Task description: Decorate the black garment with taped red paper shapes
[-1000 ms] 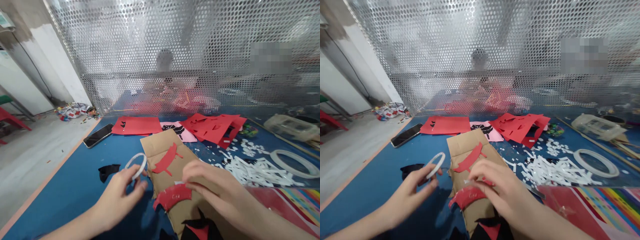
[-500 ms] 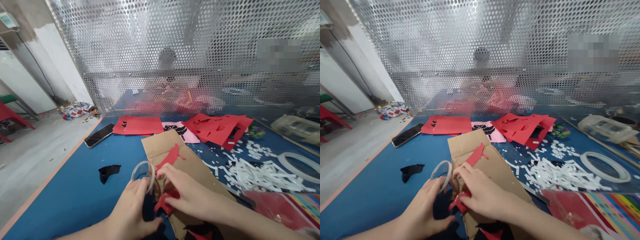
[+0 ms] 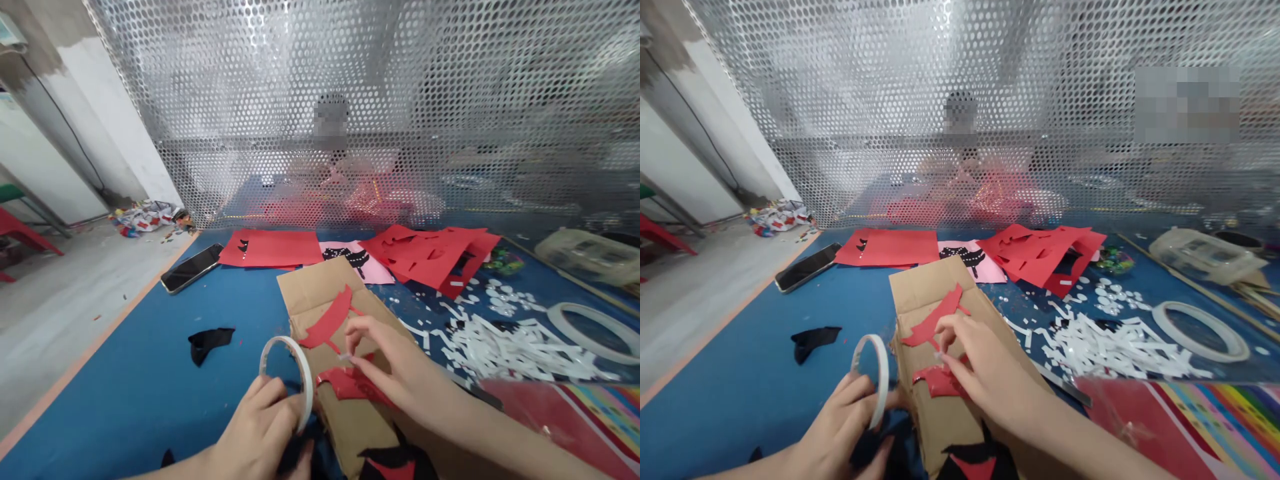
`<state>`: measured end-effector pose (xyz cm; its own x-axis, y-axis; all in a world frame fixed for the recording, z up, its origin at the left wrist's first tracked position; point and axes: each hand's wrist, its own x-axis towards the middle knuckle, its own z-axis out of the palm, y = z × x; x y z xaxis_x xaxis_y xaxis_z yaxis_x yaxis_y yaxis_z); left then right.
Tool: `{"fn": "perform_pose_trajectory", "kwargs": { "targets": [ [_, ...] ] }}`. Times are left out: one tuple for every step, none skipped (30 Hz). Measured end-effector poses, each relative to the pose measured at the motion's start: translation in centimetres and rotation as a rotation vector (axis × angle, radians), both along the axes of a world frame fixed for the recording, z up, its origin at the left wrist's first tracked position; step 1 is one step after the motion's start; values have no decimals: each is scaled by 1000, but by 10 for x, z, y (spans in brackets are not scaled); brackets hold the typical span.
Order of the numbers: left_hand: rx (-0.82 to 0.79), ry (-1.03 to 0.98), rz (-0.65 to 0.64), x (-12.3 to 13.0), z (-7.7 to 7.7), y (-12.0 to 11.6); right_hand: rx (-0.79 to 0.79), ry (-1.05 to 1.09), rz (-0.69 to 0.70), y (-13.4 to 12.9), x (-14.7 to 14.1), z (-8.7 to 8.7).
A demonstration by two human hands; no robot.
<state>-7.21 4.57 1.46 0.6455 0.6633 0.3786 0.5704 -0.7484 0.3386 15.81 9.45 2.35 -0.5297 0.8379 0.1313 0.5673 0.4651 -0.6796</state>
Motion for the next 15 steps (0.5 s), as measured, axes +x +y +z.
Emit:
{"fn": "perform_pose_trajectory", "kwargs": {
  "targets": [
    [-5,7,-7,0,-1,0,-22,-5,50,3,0,4],
    [-12,16,-8,-1,-2,0,-44,-18,109,7,-1,7],
    [-22,32,-11,-1,-3,-1,-63,-36,167,11,-2,10],
    [-33,48,-18,-2,-4,-1,-79,-56,220,15,-4,13],
    [-40,65,-28,-2,-5,-1,-91,-78,267,18,-7,14],
    [-42,80,-42,-2,-5,-1,-100,-100,308,21,-10,15],
    [-39,96,-58,-2,-6,-1,-105,-122,339,24,-13,16],
    [-35,113,-72,-2,-7,-1,-106,-144,361,26,-16,17],
    [-30,131,-81,-2,-9,-1,-106,-165,372,28,-18,17],
    [-25,149,-91,-1,-10,-1,-103,-185,377,30,-21,17],
    [-18,164,-95,-1,-12,-1,-99,-203,376,31,-23,17],
    [-12,178,-92,-1,-14,-1,-95,-221,374,31,-24,16],
    [-9,193,-86,0,-15,-1,-90,-236,371,32,-24,16],
    [-9,208,-84,0,-16,-1,-86,-250,370,32,-25,15],
    [-13,224,-83,1,-17,-1,-80,-262,370,32,-25,14]
  ]
}}
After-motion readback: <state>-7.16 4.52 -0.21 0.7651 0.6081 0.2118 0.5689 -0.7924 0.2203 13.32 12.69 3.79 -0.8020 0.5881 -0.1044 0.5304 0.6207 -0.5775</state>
